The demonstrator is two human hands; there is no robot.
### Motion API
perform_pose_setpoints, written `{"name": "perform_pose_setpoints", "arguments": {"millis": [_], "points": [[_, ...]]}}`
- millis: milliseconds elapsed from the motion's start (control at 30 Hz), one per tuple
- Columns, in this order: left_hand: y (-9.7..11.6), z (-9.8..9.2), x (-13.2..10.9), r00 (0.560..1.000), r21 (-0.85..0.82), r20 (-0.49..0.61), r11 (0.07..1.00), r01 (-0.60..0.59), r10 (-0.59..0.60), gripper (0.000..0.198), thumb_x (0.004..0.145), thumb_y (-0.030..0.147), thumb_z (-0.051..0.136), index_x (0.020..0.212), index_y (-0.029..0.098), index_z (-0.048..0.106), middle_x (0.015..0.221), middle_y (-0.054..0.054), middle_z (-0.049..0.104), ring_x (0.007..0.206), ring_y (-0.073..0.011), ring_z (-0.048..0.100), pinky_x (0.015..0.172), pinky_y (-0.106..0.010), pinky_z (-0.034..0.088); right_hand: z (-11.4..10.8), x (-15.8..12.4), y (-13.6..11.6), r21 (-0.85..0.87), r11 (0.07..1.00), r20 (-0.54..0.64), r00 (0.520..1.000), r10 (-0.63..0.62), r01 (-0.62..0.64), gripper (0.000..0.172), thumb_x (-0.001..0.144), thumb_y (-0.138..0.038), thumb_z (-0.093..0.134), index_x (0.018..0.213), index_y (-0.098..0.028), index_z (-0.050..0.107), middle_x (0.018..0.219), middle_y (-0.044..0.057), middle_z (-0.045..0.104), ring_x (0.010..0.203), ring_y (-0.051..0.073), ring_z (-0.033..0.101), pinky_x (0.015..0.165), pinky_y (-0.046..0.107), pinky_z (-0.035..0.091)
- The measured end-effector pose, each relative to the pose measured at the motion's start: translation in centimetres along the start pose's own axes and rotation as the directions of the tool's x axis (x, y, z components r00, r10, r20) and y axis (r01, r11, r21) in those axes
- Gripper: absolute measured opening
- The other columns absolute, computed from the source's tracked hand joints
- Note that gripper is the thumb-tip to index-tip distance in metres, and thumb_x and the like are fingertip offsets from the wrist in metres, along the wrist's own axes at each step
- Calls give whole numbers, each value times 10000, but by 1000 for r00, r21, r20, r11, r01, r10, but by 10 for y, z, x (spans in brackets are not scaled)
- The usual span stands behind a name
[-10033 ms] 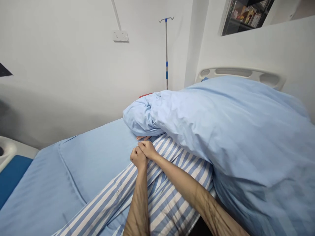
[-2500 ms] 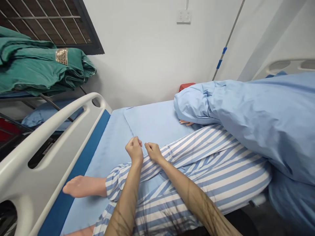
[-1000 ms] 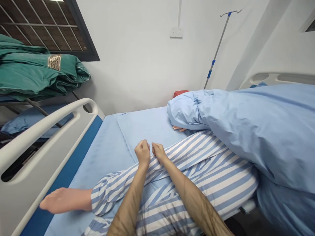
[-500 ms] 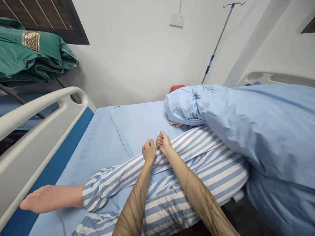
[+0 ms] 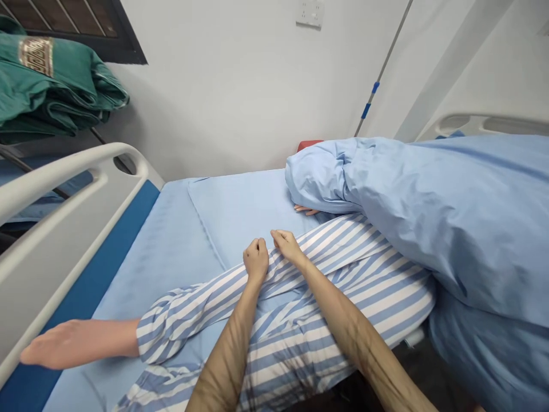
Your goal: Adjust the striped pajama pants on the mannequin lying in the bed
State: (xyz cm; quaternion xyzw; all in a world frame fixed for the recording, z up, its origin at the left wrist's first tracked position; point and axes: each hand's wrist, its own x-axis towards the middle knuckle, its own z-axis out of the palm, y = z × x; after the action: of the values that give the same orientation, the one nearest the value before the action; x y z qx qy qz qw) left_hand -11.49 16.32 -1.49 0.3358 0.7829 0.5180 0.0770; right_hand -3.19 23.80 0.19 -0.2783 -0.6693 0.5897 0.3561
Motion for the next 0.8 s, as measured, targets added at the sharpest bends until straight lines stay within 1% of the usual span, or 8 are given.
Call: {"name": "perform_pose_setpoints", "arguments": {"millis": [100,200,333,467,567,667,733,800], "points": [[1,0,0,1000,4,3,1000,-7,7,377,860,323,394,516,203,295,474,43,324,525,-104,304,573,-271,230,-1,0,10,-41,999,-13,1000,-14,13,475,839,-549,444,517,-204,387,479,-53,359,485,85,319,502,238,287],[-3,0,0,1000,-19,16,1000,-4,5,372,846,339,402,512,203,311,473,46,324,529,-101,322,569,-261,251,0,2,9,-52,999,-28,999,-14,13,472,847,-541,434,521,-204,387,477,-56,363,488,87,329,512,237,293],[-4,-4,0,999,-174,18,984,46,-44,359,825,381,410,518,209,340,478,50,344,516,-97,351,542,-242,295,2,2,8,1,1000,-39,999,-22,22,472,847,-529,437,507,-206,384,467,-59,355,480,86,324,510,240,283],[23,-3,6,992,-405,7,906,120,-129,318,798,382,426,539,221,337,467,65,322,449,-83,315,466,-236,283,2,5,10,88,996,-53,998,-26,30,477,841,-527,440,484,-215,391,456,-50,363,466,92,327,509,253,283],[48,12,9,992,-490,-18,866,103,-128,311,806,361,401,545,229,294,464,70,296,419,-75,297,445,-235,271,-1,8,11,188,982,-64,998,14,-2,468,832,-525,446,481,-225,366,439,-52,337,447,93,307,490,255,275],[51,35,4,989,-351,-95,933,75,-115,324,829,341,365,534,226,296,466,55,331,456,-88,336,486,-239,300,-3,11,11,326,942,-86,990,112,-78,446,805,-525,475,505,-234,319,435,-69,282,427,87,254,450,251,253],[42,46,-2,988,-195,-126,979,60,-85,327,842,331,373,537,214,362,496,37,413,514,-102,385,538,-244,318,-4,11,11,376,923,-125,982,141,-85,450,785,-532,500,515,-233,302,450,-71,281,436,82,244,443,246,253],[32,52,-7,991,-114,-120,992,44,-58,320,857,309,377,556,208,414,535,23,472,553,-111,413,579,-252,320,-2,11,13,360,931,-157,980,123,-59,464,772,-544,520,511,-227,305,465,-67,296,454,80,257,454,243,270]]}}
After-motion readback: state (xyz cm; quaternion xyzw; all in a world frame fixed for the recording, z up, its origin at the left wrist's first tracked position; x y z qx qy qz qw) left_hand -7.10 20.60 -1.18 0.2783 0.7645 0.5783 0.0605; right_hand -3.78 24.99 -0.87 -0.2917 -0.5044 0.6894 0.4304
